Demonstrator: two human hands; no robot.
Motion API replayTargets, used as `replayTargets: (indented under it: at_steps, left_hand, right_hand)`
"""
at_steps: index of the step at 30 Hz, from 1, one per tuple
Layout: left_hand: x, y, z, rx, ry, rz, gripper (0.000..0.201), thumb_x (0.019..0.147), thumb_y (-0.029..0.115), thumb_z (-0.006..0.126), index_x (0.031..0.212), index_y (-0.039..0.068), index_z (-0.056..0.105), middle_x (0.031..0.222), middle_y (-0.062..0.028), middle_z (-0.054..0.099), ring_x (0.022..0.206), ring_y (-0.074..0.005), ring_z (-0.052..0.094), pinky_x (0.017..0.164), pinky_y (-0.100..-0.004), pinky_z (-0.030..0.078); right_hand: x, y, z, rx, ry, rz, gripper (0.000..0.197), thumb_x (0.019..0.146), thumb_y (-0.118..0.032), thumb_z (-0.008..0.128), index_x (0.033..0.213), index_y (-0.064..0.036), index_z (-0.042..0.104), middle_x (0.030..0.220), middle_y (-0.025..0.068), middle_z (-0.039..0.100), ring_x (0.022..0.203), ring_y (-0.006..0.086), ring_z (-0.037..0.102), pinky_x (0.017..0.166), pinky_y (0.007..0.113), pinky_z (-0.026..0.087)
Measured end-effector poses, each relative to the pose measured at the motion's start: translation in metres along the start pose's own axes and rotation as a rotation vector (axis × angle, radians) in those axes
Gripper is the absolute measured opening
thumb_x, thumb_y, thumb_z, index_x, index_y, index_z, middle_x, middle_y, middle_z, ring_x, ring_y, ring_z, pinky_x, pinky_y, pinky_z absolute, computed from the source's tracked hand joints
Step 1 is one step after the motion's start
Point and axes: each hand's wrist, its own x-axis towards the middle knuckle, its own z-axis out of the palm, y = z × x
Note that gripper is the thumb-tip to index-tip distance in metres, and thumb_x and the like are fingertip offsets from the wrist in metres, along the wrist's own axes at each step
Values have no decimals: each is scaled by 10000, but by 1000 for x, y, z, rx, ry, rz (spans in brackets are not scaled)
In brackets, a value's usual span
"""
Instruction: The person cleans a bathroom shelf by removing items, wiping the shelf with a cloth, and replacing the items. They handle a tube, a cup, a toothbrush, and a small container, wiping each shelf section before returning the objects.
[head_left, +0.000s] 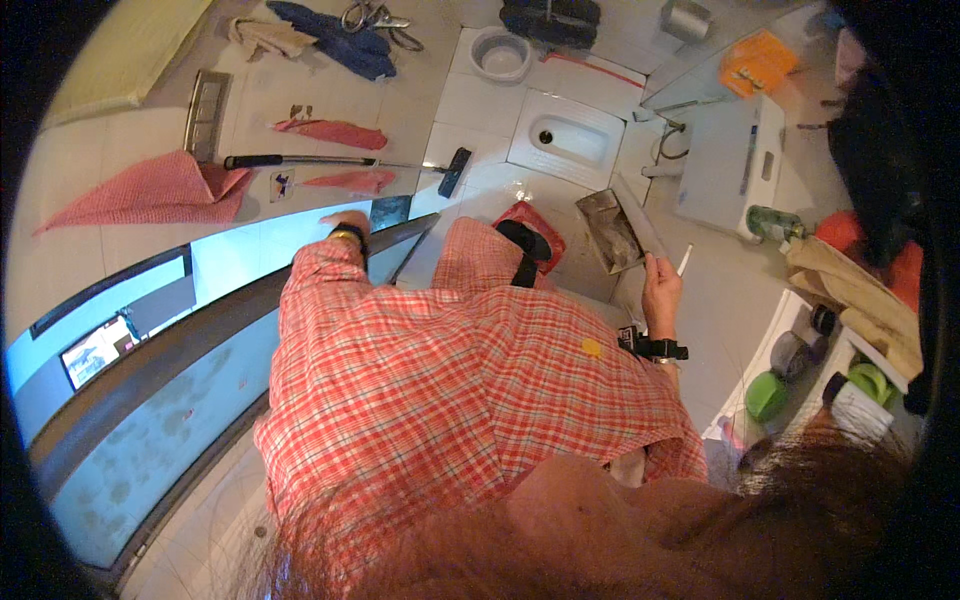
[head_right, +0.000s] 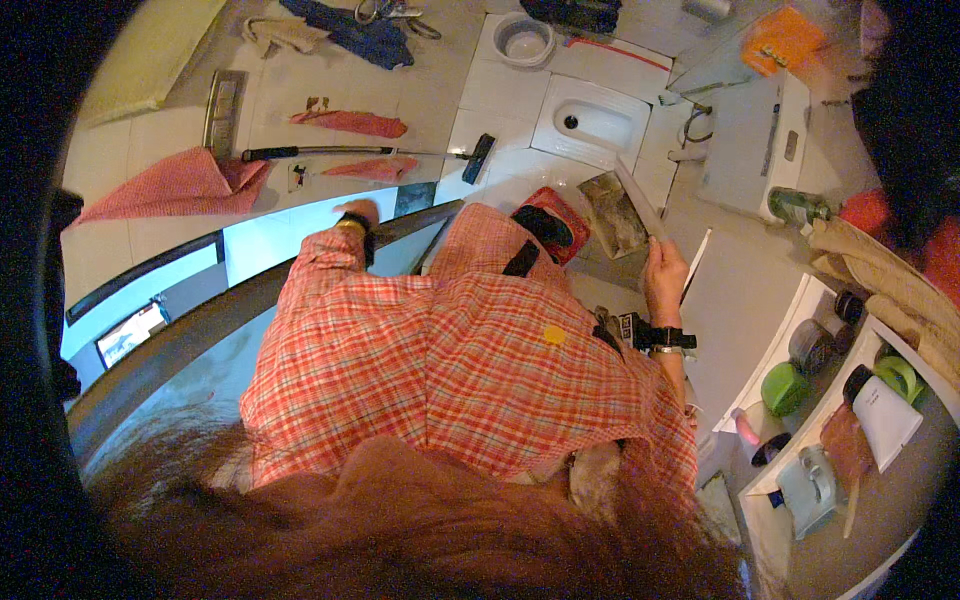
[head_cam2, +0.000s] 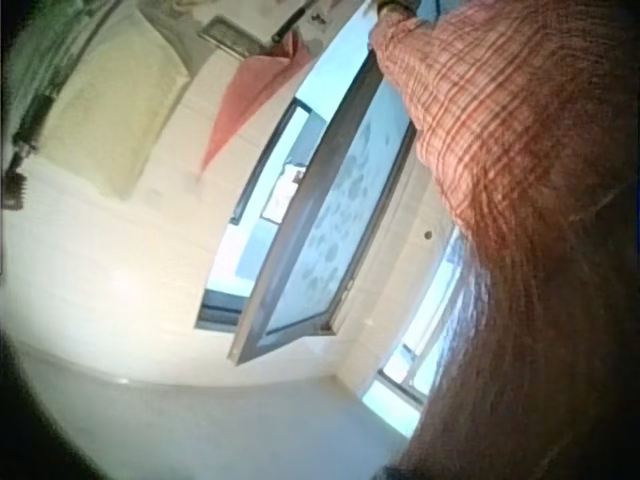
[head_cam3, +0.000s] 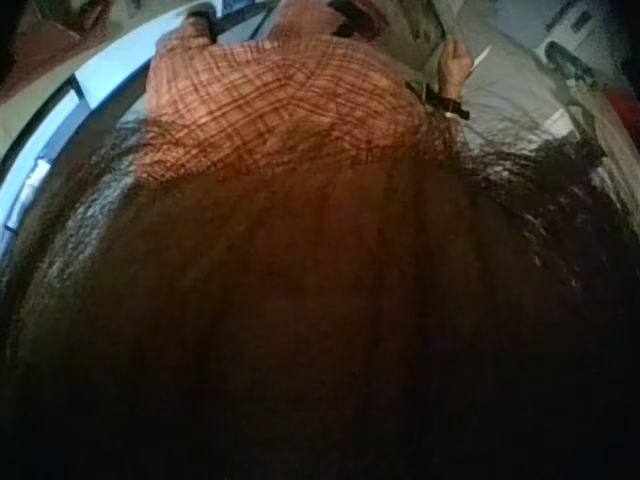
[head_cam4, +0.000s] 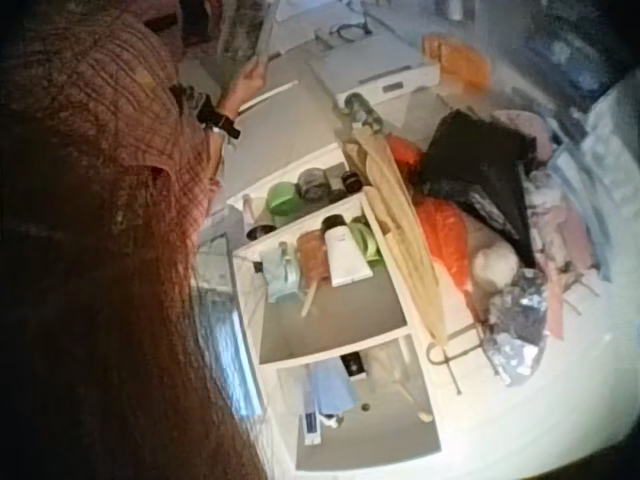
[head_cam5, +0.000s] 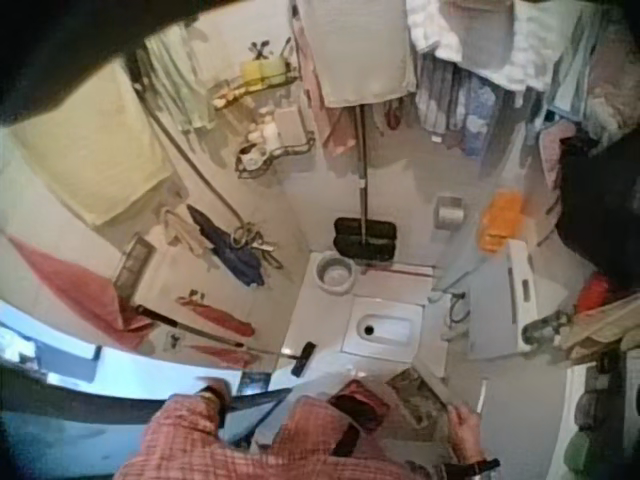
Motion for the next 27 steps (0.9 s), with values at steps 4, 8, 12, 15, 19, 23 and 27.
replayTargets:
  at_steps: [4, 8, 12, 15, 19, 23, 27]
  left_hand:
    - [-10, -47, 30, -101, 35, -96, 366, 874, 257, 579, 1210, 136, 660, 1332, -105, 573, 1215, -368, 542, 928, -721, 359]
    - [-11, -63, 36, -90, -69, -77, 365, 882, 269, 575, 1215, 146, 658, 1318, -98, 585, 1200, -365, 555, 912, -700, 388]
    - [-8, -59, 43, -77, -139, -34, 363, 890, 281, 571, 1221, 156, 655, 1305, -90, 596, 1184, -362, 568, 896, -678, 417]
    - [-8, -49, 45, -72, -180, 3, 362, 897, 290, 568, 1225, 163, 654, 1295, -85, 604, 1172, -359, 577, 884, -662, 439]
    - [-12, -29, 48, -66, -233, 51, 361, 905, 302, 565, 1231, 173, 651, 1281, -78, 615, 1157, -356, 590, 868, -641, 468]
    - [-25, -6, 70, -88, -163, 150, 350, 892, 324, 584, 1168, 130, 680, 1215, -75, 654, 1067, -283, 652, 828, -487, 547]
    - [-35, 23, 93, -145, -192, 119, 342, 839, 368, 634, 1031, 92, 695, 1121, -135, 668, 974, -328, 648, 842, -470, 525]
  right_hand:
    - [3, 19, 5, 48, 50, 48, 343, 951, -232, 587, 767, 44, 500, 591, 102, 397, 595, 134, 353, 530, 331, 347]
    - [2, 30, 2, -26, 49, 67, 330, 947, -232, 590, 772, 41, 524, 594, 96, 463, 592, 136, 380, 539, 330, 370]
    - [6, 32, 0, -114, 37, -26, 318, 945, -230, 586, 784, 39, 539, 602, 113, 480, 589, 156, 408, 554, 320, 388]
    - [18, 26, 7, 4, -66, 92, 294, 930, -258, 580, 857, 27, 587, 760, 245, 581, 643, 401, 522, 604, 418, 437]
    - [36, 1, 22, -49, -141, -35, 263, 923, -247, 590, 900, 14, 615, 826, 225, 612, 755, 391, 592, 683, 416, 472]
    - [45, -32, 26, 19, -204, -186, 211, 923, -196, 584, 1003, -13, 653, 938, 191, 653, 879, 343, 634, 782, 389, 496]
    - [50, -56, 23, 55, -281, -237, 216, 923, -152, 578, 1086, -39, 662, 1032, 164, 669, 957, 327, 637, 840, 360, 498]
